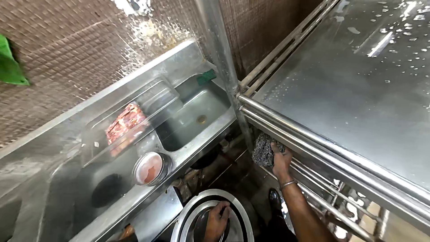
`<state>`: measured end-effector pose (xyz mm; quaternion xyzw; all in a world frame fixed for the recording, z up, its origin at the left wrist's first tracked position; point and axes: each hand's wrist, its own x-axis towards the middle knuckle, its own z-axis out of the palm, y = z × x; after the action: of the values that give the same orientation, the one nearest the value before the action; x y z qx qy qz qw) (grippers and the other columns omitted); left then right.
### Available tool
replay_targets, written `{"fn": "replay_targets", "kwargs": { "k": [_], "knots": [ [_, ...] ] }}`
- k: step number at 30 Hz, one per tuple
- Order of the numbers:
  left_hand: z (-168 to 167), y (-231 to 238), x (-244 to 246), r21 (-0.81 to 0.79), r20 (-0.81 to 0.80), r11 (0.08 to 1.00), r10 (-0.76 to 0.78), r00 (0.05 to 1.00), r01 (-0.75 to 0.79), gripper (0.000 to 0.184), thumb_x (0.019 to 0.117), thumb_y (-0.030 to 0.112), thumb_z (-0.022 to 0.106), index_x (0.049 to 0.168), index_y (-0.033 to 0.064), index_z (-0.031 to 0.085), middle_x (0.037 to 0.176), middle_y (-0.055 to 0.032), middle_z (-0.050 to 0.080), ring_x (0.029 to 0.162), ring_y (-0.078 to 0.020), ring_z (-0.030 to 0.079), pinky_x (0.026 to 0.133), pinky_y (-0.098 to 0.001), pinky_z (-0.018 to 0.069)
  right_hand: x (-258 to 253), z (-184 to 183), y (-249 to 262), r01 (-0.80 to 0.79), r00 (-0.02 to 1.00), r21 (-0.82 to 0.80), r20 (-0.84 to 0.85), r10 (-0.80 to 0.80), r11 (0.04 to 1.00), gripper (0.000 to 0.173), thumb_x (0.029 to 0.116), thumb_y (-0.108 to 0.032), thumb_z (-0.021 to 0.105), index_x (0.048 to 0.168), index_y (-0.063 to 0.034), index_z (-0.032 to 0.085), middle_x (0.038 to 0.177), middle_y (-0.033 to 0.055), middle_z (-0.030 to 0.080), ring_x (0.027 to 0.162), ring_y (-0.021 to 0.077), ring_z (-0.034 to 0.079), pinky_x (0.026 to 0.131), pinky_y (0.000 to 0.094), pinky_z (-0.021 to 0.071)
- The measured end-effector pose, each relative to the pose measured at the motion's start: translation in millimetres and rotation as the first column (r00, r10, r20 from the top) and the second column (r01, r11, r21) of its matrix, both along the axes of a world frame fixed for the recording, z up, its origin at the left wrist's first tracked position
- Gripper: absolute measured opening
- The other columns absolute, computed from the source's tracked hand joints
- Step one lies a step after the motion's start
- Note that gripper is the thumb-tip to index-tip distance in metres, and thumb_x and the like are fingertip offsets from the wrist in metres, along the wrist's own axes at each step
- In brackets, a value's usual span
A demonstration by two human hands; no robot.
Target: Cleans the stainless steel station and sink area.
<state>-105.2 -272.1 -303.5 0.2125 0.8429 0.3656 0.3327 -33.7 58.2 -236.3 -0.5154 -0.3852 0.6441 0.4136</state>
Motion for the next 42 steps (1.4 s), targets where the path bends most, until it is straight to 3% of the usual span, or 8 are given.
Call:
{"fn": "replay_targets", "kwargs": {
  "k": [8, 14, 18, 24, 28, 32, 36, 42],
  "knots": [
    [-4, 0, -7, 0.011, 0.018, 1.000, -0.027, 0.999, 0.027, 0.022, 0.0995, 0.014, 0.059, 0.114, 0.0018, 0.070, 0.095, -0.0067, 0.076, 0.081, -0.0148, 0.074, 0.078, -0.0339, 0.0635, -27, 44, -11, -0.436, 0.814, 0.404, -0.206, 0.544, 0.804, 0.050, 0.1007, -0.031, 0.061, 0.147, -0.0135, 0.054, 0.136, 0.0056, 0.065, 0.117, 0.0164, 0.064, 0.100, 0.0382, 0.0551],
    [-14, -7, -9, -0.038, 0.036, 0.997, -0.063, 0.997, 0.064, 0.023, 0.0997, 0.015, 0.061, 0.115, 0.0008, 0.070, 0.098, -0.0089, 0.076, 0.085, -0.0169, 0.075, 0.084, -0.0376, 0.0632, -78, 12, -3, -0.153, 0.986, 0.505, 0.020, 0.166, 0.850, 0.024, 0.0998, -0.025, 0.068, 0.106, -0.0024, 0.074, 0.094, 0.0079, 0.074, 0.086, 0.0111, 0.070, 0.082, 0.0336, 0.0591],
    [-18, -4, -12, -0.044, 0.031, 0.996, -0.080, 0.996, 0.081, 0.022, 0.0998, 0.013, 0.060, 0.114, 0.0007, 0.071, 0.095, -0.0084, 0.076, 0.082, -0.0158, 0.075, 0.082, -0.0361, 0.0635, -105, 3, -1, -0.026, 0.974, 0.505, -0.181, 0.135, 0.863, 0.026, 0.0986, -0.022, 0.067, 0.114, -0.0025, 0.072, 0.104, 0.0061, 0.075, 0.097, 0.0090, 0.071, 0.092, 0.0315, 0.0595],
    [-1, 18, -36, 0.052, -0.188, 0.992, -0.103, 0.977, 0.114, 0.024, 0.0986, 0.018, 0.061, 0.113, 0.0032, 0.073, 0.103, -0.0090, 0.075, 0.090, -0.0155, 0.073, 0.084, -0.0372, 0.0624, -80, 21, 0, -0.314, 0.936, 0.359, -0.035, 0.349, 0.879, 0.043, 0.1020, -0.048, 0.059, 0.127, -0.0145, 0.068, 0.110, 0.0041, 0.073, 0.096, 0.0124, 0.070, 0.087, 0.0379, 0.0595],
    [48, 59, -91, 0.247, -0.517, 0.968, 0.098, 0.851, 0.038, 0.028, 0.0959, 0.015, 0.060, 0.116, -0.0006, 0.070, 0.116, -0.0159, 0.070, 0.102, -0.0226, 0.071, 0.089, -0.0405, 0.0612, -87, 41, -10, -0.198, 0.958, 0.506, -0.081, 0.275, 0.839, 0.032, 0.1031, -0.037, 0.059, 0.106, -0.0087, 0.072, 0.086, 0.0011, 0.073, 0.074, 0.0074, 0.070, 0.070, 0.0291, 0.0619],
    [82, 87, -166, 0.060, -0.744, 0.998, 0.050, 0.666, -0.007, 0.043, 0.0960, 0.028, 0.062, 0.129, 0.0008, 0.064, 0.131, -0.0220, 0.064, 0.122, -0.0382, 0.063, 0.101, -0.0582, 0.0517, -101, 17, -13, -0.161, 0.986, 0.726, 0.151, 0.073, 0.669, 0.036, 0.1047, -0.036, 0.058, 0.116, -0.0041, 0.069, 0.107, 0.0088, 0.071, 0.102, 0.0111, 0.069, 0.092, 0.0328, 0.0580],
    [81, 89, -219, -0.300, -0.723, 0.952, -0.192, 0.663, -0.052, 0.085, 0.0811, 0.048, 0.080, 0.150, 0.0089, 0.049, 0.153, -0.0245, 0.044, 0.140, -0.0447, 0.045, 0.112, -0.0678, 0.0344, -106, -27, -16, -0.195, 0.964, 0.767, 0.266, -0.026, 0.611, 0.041, 0.1036, -0.033, 0.061, 0.131, -0.0031, 0.067, 0.129, 0.0183, 0.067, 0.124, 0.0228, 0.063, 0.107, 0.0401, 0.0509],
    [73, 93, -243, -0.611, -0.572, 0.791, -0.437, 0.694, -0.005, 0.119, 0.0712, 0.042, 0.090, 0.165, 0.0264, 0.018, 0.169, -0.0173, 0.020, 0.153, -0.0435, 0.023, 0.106, -0.0795, 0.0284, -82, -133, -16, -0.530, 0.778, 0.258, 0.527, 0.342, 0.808, 0.054, 0.1059, -0.035, 0.056, 0.152, -0.0092, 0.050, 0.154, 0.0231, 0.048, 0.134, 0.0397, 0.055, 0.110, 0.0568, 0.0456]
  ]
}}
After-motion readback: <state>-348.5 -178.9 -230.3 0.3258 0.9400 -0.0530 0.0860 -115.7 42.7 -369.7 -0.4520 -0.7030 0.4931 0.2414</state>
